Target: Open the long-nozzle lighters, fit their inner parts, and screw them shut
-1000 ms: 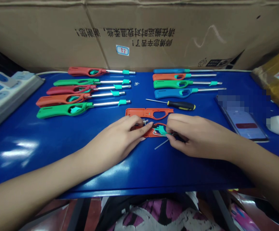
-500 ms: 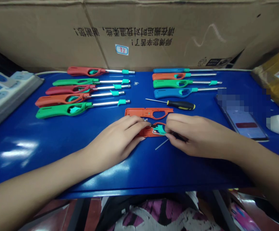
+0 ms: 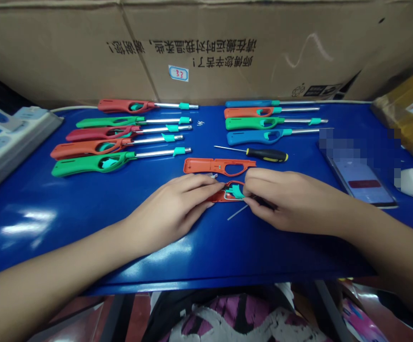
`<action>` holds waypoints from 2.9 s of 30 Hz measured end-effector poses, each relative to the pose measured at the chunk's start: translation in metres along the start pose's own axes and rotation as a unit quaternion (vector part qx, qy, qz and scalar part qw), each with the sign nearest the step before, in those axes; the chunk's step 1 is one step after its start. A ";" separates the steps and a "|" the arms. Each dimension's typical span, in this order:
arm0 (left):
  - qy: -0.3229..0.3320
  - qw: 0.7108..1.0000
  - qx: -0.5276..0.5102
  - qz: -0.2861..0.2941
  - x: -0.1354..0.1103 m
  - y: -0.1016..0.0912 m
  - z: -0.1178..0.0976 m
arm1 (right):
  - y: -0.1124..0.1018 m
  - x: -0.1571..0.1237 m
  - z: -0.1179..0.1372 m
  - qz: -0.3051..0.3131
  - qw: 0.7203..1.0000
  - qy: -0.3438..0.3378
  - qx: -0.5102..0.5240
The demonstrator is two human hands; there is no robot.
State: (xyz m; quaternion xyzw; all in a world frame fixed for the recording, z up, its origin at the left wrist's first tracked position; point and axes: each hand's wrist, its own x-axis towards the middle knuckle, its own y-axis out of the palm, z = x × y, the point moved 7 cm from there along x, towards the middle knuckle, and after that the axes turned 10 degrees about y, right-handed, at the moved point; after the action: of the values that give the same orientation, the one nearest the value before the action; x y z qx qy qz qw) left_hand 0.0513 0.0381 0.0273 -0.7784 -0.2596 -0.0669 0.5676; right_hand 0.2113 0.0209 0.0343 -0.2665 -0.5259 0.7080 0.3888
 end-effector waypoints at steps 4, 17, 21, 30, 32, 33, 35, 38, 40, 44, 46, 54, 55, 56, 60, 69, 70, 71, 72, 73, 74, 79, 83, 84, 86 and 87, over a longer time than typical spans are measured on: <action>0.009 1.000 0.011 -0.002 0.001 -0.002 -0.002 | 0.002 0.001 0.001 0.000 1.000 -0.010 -0.008; -0.008 1.000 0.014 -0.015 0.000 -0.005 -0.001 | 0.004 0.000 0.000 -0.004 0.999 -0.010 -0.037; -0.033 0.999 0.005 -0.011 -0.002 -0.007 0.003 | 0.007 0.000 0.001 -0.009 0.998 -0.024 -0.061; -0.051 0.999 -0.017 -0.005 -0.003 -0.006 0.007 | 0.008 0.002 0.000 -0.018 0.998 -0.036 -0.044; -0.042 0.999 -0.025 0.006 -0.001 -0.005 0.006 | 0.006 0.002 -0.001 -0.022 0.999 -0.034 -0.034; -0.038 0.999 -0.028 0.014 0.000 -0.004 0.005 | 0.005 0.002 -0.001 -0.023 0.999 -0.031 -0.031; -0.037 0.998 -0.032 0.036 0.000 -0.002 0.004 | 0.004 0.002 -0.001 -0.022 0.999 -0.023 -0.028; -0.043 0.997 -0.020 0.065 -0.001 0.000 0.001 | 0.002 0.000 0.001 -0.012 0.999 -0.023 -0.036; -0.044 0.996 -0.008 0.074 -0.002 0.000 -0.001 | 0.002 -0.001 0.003 -0.006 0.999 -0.023 -0.048; -0.034 0.997 0.004 0.076 -0.003 0.001 -0.004 | 0.003 -0.005 0.007 -0.006 0.996 -0.042 -0.076; -0.031 0.996 0.008 0.078 -0.005 0.001 -0.006 | 0.003 -0.006 0.010 -0.001 0.995 -0.061 -0.083; -0.031 0.991 0.062 0.116 -0.009 0.008 -0.011 | 0.006 -0.004 0.012 0.032 0.996 -0.060 -0.059; -0.026 0.989 0.074 0.124 -0.009 0.009 -0.012 | 0.007 -0.004 0.012 0.034 0.996 -0.058 -0.052; -0.022 0.987 0.087 0.131 -0.009 0.011 -0.012 | 0.007 -0.004 0.011 0.036 0.997 -0.052 -0.043; -0.004 0.979 0.130 0.158 -0.011 0.013 -0.016 | 0.001 -0.004 0.004 0.033 0.999 -0.019 0.025; 0.043 0.968 0.203 0.140 -0.014 0.010 -0.024 | 0.000 -0.002 0.001 0.078 0.996 -0.028 0.016; 0.044 0.968 0.203 0.138 -0.014 0.010 -0.024 | 0.001 -0.001 0.002 0.074 0.997 -0.031 0.009; 0.046 0.968 0.202 0.138 -0.013 0.009 -0.024 | 0.002 -0.001 0.002 0.070 0.997 -0.033 0.006; 0.045 0.969 0.201 0.139 -0.012 0.008 -0.024 | 0.003 0.000 0.003 0.066 0.997 -0.034 0.006; 0.043 0.969 0.197 0.139 -0.011 0.008 -0.023 | 0.004 0.000 0.003 0.065 0.997 -0.034 0.007; 0.040 0.971 0.191 0.138 -0.010 0.007 -0.023 | 0.005 0.000 0.003 0.064 0.997 -0.033 0.007; 0.024 0.984 0.147 0.102 -0.004 0.003 -0.018 | 0.005 -0.002 0.002 0.060 0.998 -0.030 0.001; -0.007 0.993 0.089 0.081 -0.003 0.004 -0.011 | 0.005 -0.002 0.002 0.063 0.997 -0.029 0.019; -0.010 0.994 0.078 0.075 -0.002 0.004 -0.010 | 0.005 -0.001 0.002 0.064 0.997 -0.028 0.021; -0.011 0.996 0.063 0.063 -0.002 0.003 -0.010 | 0.005 -0.001 0.003 0.063 0.997 -0.028 0.021; -0.010 0.997 0.058 0.058 -0.002 0.003 -0.009 | 0.005 -0.001 0.003 0.062 0.998 -0.028 0.019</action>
State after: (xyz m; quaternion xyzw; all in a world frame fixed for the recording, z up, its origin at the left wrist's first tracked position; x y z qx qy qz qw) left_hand 0.0523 0.0280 0.0274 -0.7584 -0.2231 -0.0111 0.6123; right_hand 0.2080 0.0181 0.0306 -0.2714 -0.5055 0.7478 0.3342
